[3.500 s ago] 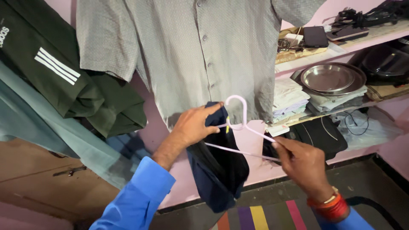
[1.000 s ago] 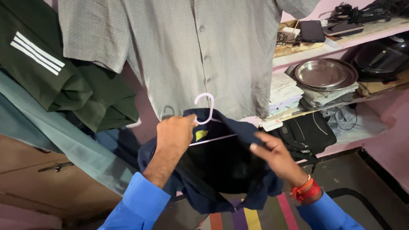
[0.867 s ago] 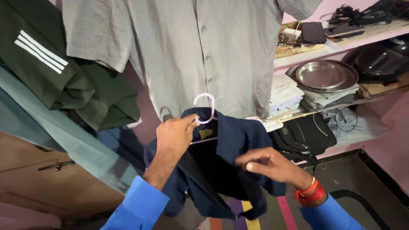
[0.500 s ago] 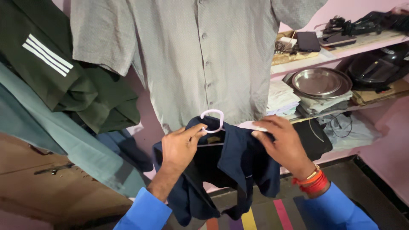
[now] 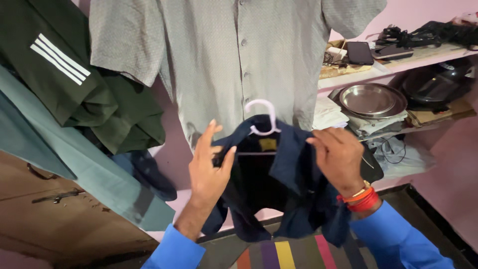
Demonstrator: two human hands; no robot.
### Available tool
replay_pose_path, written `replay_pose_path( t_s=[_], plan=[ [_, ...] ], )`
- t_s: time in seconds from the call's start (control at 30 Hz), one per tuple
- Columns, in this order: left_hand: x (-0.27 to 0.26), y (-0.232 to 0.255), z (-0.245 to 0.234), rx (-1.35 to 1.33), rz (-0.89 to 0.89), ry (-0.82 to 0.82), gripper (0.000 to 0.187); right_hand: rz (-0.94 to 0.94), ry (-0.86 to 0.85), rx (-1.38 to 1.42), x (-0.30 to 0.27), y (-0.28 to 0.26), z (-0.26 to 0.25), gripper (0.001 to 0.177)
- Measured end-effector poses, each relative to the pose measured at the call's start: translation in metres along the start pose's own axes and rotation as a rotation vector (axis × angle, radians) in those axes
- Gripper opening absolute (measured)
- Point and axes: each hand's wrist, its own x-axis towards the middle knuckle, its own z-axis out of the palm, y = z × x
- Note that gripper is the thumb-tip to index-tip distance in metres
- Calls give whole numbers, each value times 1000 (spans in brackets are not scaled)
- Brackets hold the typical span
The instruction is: The person places a dark blue jacket on a hanger, hangs it on a wall hook, and zips it closed. Then the person places a black jacket on a hanger and hangs it on the same wall hook. Finally, the person picks up a folded white shirt from a pile of clothes.
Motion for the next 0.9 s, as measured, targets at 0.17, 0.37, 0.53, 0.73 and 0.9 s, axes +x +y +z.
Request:
replay_pose_path(
  t_s=[0.17, 0.37, 0.53, 0.73, 0.9],
  plan=[
    [-30, -43, -11, -145, -210, 65, 34, 51, 75, -91, -4, 38, -9, 12],
    [-34, -86, -4, 9, -270, -40, 83, 106, 97, -79, -8, 57, -16, 9],
    [-43, -86, 14, -6, -372, -117, 104, 148, 91, -99, -10, 60, -18, 8],
    [-47, -109, 30, -44, -272, -93, 54, 212, 110, -40, -13, 66, -26, 9],
    [-46, -128, 32, -38, -289, 41, 19, 258, 114, -8, -18, 79, -34, 3]
  ],
)
